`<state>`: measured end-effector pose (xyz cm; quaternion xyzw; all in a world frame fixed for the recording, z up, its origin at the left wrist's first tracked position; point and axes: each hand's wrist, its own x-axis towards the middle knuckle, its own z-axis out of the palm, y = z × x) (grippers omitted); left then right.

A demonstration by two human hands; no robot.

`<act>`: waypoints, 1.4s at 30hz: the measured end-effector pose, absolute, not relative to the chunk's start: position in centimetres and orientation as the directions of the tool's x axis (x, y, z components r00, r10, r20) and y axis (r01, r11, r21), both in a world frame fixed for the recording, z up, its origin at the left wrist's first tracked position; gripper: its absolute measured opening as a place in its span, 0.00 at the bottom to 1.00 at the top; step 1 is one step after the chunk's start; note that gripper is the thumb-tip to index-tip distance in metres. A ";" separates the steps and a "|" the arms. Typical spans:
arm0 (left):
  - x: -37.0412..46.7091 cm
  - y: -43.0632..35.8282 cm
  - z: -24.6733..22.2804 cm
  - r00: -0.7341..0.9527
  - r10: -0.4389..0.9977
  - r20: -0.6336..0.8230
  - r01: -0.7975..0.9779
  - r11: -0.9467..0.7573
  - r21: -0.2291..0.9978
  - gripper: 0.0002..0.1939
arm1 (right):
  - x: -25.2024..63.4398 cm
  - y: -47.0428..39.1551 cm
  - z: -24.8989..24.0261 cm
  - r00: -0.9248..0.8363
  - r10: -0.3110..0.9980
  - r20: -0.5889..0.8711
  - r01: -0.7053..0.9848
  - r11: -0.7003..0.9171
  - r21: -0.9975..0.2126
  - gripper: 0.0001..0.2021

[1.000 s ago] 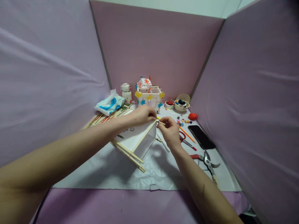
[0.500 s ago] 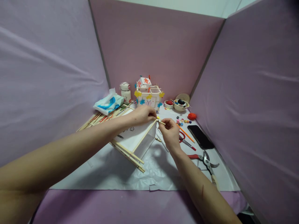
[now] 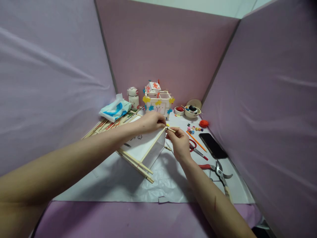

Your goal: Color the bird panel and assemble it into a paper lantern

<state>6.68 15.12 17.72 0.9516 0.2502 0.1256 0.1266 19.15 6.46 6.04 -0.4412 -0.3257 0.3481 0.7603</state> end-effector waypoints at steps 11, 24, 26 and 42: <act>6.8 15.4 17.3 0.838 0.511 0.189 0.449 -0.845 0.291 0.08 | 18.1 7.4 5.6 0.483 0.876 -0.009 -0.585 0.314 -0.748 0.15; 6.8 15.4 17.4 0.844 0.502 0.189 0.451 -0.855 0.257 0.10 | 18.5 7.9 5.6 0.496 0.862 0.101 -0.337 0.298 -0.893 0.16; 6.8 15.4 17.5 0.845 0.504 0.178 0.455 -0.853 0.255 0.10 | 18.6 7.9 5.3 0.479 0.871 0.113 -0.337 0.301 -0.892 0.16; 2.9 9.9 19.2 0.873 0.459 0.162 0.424 -0.881 0.211 0.31 | 19.2 7.2 6.7 0.466 0.873 0.144 -0.276 0.298 -0.914 0.14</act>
